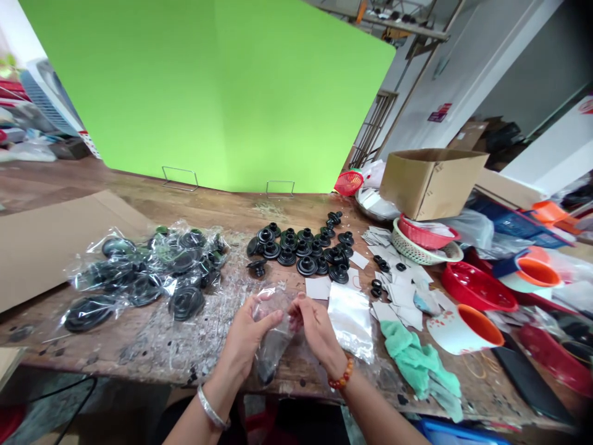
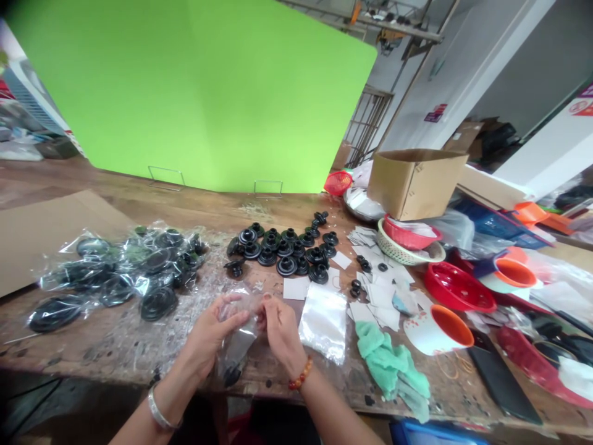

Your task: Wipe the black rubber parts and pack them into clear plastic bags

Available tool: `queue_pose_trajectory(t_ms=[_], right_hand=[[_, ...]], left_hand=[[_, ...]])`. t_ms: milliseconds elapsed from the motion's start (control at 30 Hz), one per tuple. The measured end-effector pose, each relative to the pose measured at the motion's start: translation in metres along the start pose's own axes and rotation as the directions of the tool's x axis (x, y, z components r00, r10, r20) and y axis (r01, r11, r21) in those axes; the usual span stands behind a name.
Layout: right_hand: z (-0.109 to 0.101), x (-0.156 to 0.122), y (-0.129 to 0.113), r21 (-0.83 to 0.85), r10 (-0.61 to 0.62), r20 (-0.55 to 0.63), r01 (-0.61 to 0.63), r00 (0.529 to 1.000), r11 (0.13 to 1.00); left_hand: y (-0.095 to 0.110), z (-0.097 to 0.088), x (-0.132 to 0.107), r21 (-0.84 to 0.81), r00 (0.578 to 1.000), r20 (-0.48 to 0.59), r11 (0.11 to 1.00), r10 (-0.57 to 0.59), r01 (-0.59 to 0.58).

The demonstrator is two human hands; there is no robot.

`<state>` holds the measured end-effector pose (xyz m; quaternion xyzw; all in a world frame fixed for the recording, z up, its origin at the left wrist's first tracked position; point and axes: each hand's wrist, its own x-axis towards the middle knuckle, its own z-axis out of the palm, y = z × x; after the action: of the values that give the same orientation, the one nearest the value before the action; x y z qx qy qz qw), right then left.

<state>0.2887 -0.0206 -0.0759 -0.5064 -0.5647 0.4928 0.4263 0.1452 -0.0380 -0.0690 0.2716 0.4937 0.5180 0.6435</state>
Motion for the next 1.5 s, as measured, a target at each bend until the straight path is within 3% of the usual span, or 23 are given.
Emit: queue_pose_trajectory(t_ms=[167, 267, 400, 467, 567, 700, 867, 967, 1067, 1200, 1333, 1500], right_hand=[[0.001, 0.003, 0.003, 0.060, 0.020, 0.099, -0.026, 0.995, 0.998], [-0.005, 0.006, 0.005, 0.075, 0.068, 0.073, -0.074, 0.995, 0.994], [-0.017, 0.007, -0.008, 0.173, 0.108, 0.138, -0.132, 0.984, 0.976], [-0.025, 0.007, -0.018, 0.211, 0.086, 0.206, -0.130, 0.975, 0.969], [-0.036, 0.008, -0.030, 0.126, 0.044, 0.318, -0.088, 0.947, 0.988], [-0.040, 0.007, -0.037, -0.010, 0.045, 0.353, -0.044, 0.935, 0.999], [-0.033, 0.005, -0.036, -0.155, 0.049, 0.384, 0.012, 0.922, 0.988], [-0.029, 0.006, -0.030, -0.219, -0.001, 0.310, 0.073, 0.951, 0.973], [-0.025, 0.007, -0.024, -0.234, -0.024, 0.263, 0.088, 0.964, 0.968], [-0.023, 0.009, -0.020, -0.167, -0.036, 0.258, 0.081, 0.966, 0.983], [-0.024, 0.012, -0.019, -0.043, 0.079, 0.193, -0.072, 0.978, 0.996], [-0.023, 0.009, -0.016, -0.025, 0.099, 0.338, -0.096, 0.936, 0.995]], left_hand=[[0.002, 0.000, -0.001, -0.053, 0.999, 0.052, 0.999, -0.005, 0.008], [0.007, -0.006, -0.001, -0.089, 0.985, 0.134, 0.988, -0.111, 0.123], [0.009, -0.018, 0.002, 0.026, 0.961, 0.168, 0.975, -0.222, 0.221], [0.008, -0.023, 0.005, 0.030, 0.966, 0.165, 0.980, -0.198, 0.196], [0.007, -0.026, 0.009, -0.080, 0.977, 0.165, 0.986, -0.134, 0.148], [0.011, -0.025, 0.005, -0.084, 0.970, 0.219, 0.988, -0.109, 0.130], [0.019, -0.017, -0.003, 0.161, 0.916, 0.391, 0.987, -0.088, 0.026], [0.017, -0.012, -0.001, 0.295, 0.936, 0.345, 0.955, -0.077, -0.030], [0.013, -0.011, 0.004, 0.429, 0.961, 0.276, 0.890, 0.034, -0.154], [0.005, -0.017, 0.010, 0.588, 0.953, 0.258, 0.757, 0.157, -0.284], [-0.001, -0.022, 0.014, 0.530, 0.952, 0.280, 0.806, 0.124, -0.262], [0.005, -0.023, 0.015, 0.339, 0.949, 0.275, 0.907, 0.157, -0.248]])
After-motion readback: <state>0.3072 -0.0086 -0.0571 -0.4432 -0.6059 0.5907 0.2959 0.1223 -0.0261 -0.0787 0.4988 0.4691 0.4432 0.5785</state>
